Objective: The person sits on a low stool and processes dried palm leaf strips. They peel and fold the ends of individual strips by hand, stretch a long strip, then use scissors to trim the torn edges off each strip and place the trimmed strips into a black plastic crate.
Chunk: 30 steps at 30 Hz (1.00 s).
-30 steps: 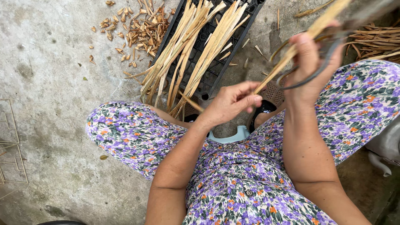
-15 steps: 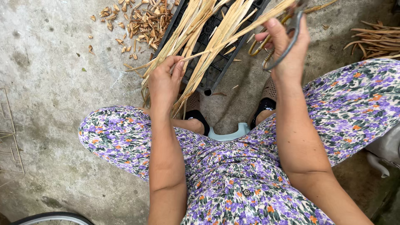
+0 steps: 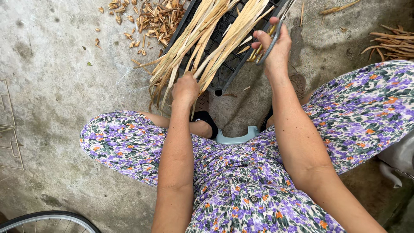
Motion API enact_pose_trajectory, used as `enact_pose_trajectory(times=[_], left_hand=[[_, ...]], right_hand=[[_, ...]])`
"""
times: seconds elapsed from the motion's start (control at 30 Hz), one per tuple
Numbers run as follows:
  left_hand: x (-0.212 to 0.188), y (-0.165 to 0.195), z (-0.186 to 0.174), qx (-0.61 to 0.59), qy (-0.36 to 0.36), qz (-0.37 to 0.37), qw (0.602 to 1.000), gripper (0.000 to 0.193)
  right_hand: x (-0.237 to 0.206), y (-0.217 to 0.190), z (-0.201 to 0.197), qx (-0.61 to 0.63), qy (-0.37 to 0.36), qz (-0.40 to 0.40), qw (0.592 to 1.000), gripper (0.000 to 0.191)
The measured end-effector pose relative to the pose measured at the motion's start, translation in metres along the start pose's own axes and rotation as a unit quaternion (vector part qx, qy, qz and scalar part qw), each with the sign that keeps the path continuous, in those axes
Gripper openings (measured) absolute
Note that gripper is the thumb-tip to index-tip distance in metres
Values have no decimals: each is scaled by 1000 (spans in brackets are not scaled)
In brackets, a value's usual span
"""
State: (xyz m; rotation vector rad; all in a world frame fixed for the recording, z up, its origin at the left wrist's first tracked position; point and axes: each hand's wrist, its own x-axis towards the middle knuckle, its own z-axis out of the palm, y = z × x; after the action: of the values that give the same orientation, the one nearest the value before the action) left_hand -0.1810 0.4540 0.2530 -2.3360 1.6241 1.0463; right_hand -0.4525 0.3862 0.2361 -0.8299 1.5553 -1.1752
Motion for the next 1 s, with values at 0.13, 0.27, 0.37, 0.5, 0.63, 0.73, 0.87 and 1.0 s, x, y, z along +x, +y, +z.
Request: enact_pose_trajectory(times=[0.13,0.27,0.37,0.5,0.63,0.73,0.87,1.0], left_hand=[[-7,7,-6,35,20,38,998,40],[11,15,-6,-35,148,77,985,29],[38,26,4,-52,178,87,979,28],[55,32,25,-42,230,79,969,35],[64,29,28,-12,247,77,966,26],[62,29,16,-31,224,53,973,18],[48,32,-16,-117,145,-20,982,12],[23,27,-51,-141,192,13,971,15]], right_hand=[[-1,8,1,-5,-14,19,1000,52],[-6,11,7,-50,-23,25,998,50],[-11,6,12,-47,-46,25,998,47],[-19,-6,15,-82,-41,38,995,49],[-25,-16,14,-62,-50,18,997,46],[-25,-21,14,-37,-49,13,998,45],[-26,-26,16,-43,-48,23,998,44],[-28,-32,18,-42,-57,10,997,43]])
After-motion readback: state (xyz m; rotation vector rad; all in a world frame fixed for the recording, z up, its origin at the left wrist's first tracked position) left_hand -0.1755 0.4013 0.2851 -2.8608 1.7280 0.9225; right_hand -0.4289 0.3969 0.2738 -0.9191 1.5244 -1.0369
